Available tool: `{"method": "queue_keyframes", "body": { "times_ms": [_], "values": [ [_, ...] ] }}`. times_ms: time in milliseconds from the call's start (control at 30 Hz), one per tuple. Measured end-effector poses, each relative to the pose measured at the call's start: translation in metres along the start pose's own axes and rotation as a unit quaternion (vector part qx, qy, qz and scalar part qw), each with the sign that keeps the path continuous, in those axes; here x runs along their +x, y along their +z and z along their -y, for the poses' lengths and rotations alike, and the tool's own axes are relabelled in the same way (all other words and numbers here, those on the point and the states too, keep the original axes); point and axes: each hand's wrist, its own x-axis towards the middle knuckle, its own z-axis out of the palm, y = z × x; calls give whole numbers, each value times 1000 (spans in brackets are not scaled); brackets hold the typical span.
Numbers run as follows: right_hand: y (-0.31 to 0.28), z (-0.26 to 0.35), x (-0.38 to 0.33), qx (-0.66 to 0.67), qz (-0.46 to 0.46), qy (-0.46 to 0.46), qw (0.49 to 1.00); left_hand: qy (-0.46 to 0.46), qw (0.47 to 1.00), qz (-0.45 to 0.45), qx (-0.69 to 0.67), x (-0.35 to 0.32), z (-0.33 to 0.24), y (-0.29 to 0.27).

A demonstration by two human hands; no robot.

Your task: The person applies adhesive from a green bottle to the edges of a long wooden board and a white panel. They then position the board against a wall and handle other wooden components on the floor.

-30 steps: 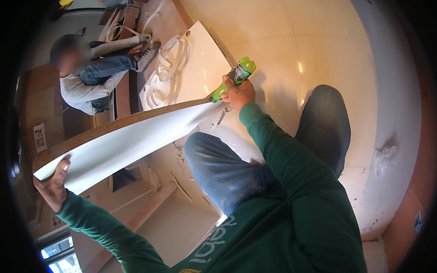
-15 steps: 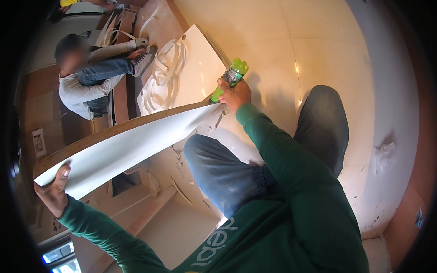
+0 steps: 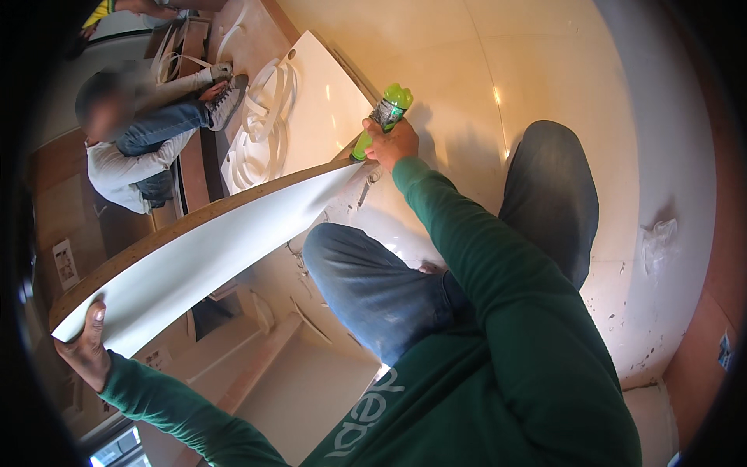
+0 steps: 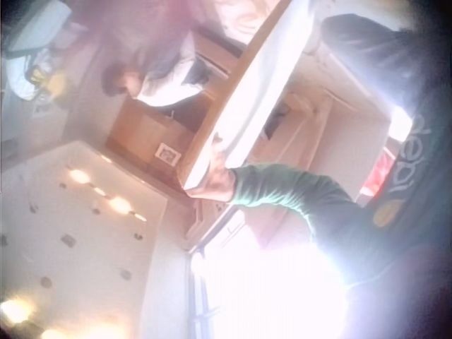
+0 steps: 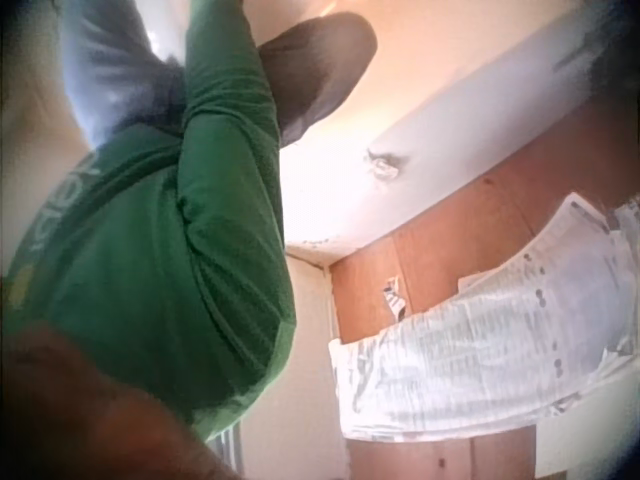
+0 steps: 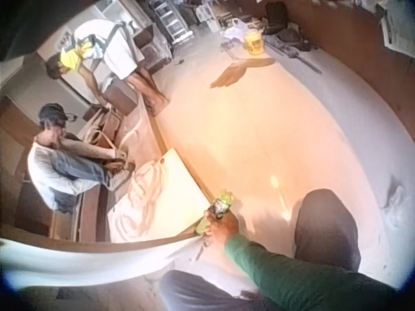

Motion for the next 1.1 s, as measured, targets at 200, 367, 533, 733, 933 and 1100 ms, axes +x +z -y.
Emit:
{"method": "queue_keyframes", "body": {
  "times_ms": [200, 367, 533, 733, 933, 1100],
  "values": [
    [1, -13, -9, 35, 18, -16, 999, -21, 1000, -4, 3, -5, 1, 0],
    [-4, -48, 17, 49, -64, -15, 997, -9, 1000, -18, 13, -3, 3, -3],
    [-4, -39, 9, 55, -54, 18, 997, -38, 999, -17, 13, -7, 0, -1],
    [-2, -16, -2, 43, -11, 8, 999, -42, 999, -17, 15, -3, -3, 2],
    [18, 52, -71, 96, 104, -18, 990, -51, 998, -30, 21, -9, -11, 5],
    [25, 93, -94, 183, 145, 26, 972, -16, 995, -101, 0, -21, -22, 21]
  ]
}}
